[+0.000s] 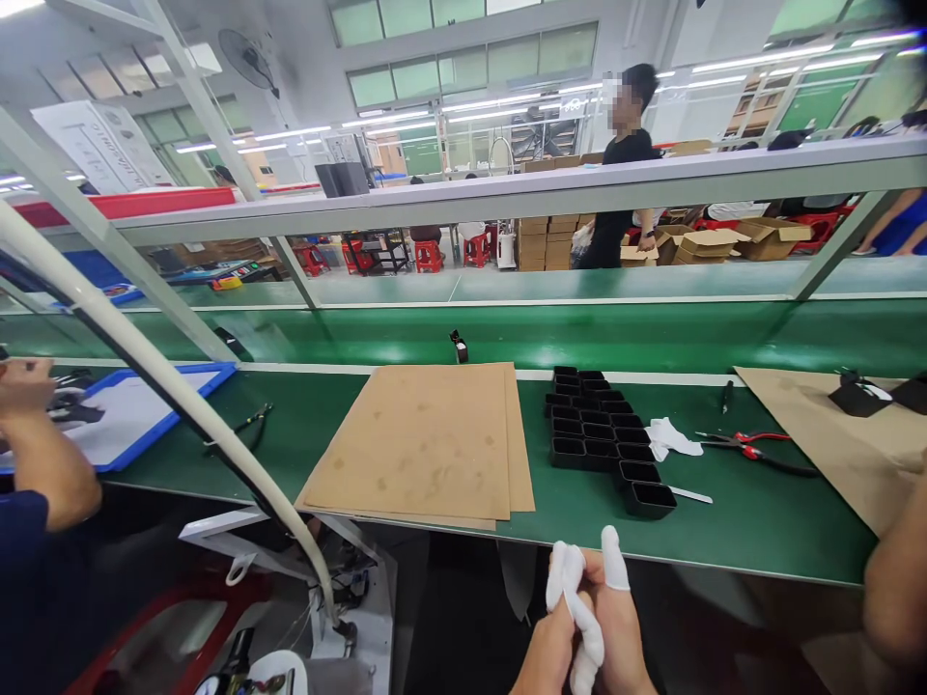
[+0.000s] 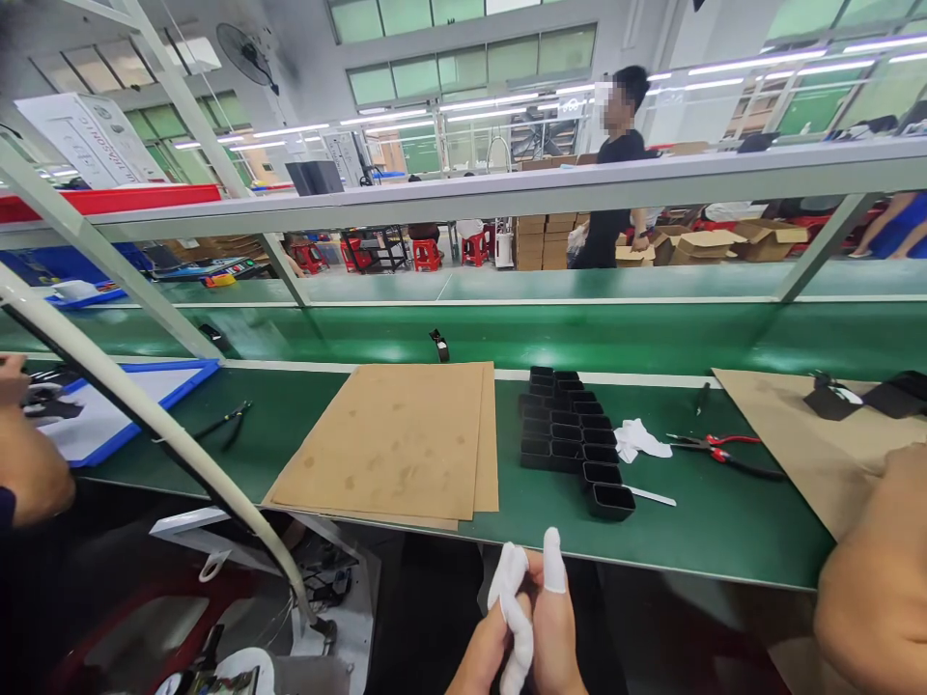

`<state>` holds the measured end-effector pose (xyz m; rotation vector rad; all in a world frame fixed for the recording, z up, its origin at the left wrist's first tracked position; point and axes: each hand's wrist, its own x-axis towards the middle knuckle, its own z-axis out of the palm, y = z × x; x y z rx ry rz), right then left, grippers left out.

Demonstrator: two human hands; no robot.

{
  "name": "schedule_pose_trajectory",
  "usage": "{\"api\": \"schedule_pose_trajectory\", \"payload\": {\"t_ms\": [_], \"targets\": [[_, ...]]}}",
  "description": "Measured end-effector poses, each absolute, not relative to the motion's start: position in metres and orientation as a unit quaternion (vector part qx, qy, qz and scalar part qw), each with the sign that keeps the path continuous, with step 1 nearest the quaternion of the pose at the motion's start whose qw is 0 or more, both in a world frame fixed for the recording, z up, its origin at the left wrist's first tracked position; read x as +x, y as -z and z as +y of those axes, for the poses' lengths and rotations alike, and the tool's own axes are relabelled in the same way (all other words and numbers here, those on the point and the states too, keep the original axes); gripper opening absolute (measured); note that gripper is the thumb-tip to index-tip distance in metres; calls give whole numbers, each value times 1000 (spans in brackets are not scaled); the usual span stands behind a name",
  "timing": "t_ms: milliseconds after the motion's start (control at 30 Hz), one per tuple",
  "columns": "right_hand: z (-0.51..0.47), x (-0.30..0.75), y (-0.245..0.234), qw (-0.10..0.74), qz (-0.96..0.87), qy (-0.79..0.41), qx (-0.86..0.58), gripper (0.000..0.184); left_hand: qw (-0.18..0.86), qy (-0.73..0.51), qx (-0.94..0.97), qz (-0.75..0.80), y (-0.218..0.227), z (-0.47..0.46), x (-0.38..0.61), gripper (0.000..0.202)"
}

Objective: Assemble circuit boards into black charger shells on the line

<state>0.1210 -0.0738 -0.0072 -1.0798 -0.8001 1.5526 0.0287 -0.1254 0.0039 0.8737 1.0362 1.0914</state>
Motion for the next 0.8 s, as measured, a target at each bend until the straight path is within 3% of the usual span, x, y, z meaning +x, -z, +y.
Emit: {"api": "schedule_pose_trajectory", "payload": {"t_ms": [133, 233, 433, 567, 700, 800], "targets": [[-67, 119, 6, 523, -294, -670, -438, 71, 667, -492, 361, 427, -6, -109, 33, 74], [-67, 125, 12, 553, -310, -607, -479, 62, 679, -478, 360, 425, 1, -96, 47, 69], [-74, 129, 24, 595, -289, -494, -564, 61, 625, -472, 367, 502, 22, -77, 66, 64], [-71, 124, 30, 611, -217, -534, -542, 68, 578, -468, 395, 539, 27, -71, 72, 59], [-58, 129, 24, 568, -245, -642, -453, 73, 582, -502, 425, 478, 28, -74, 72, 64], [-51, 138, 12, 538, -339, -656, -406, 53, 597, -537, 445, 396, 25, -80, 60, 69]]}}
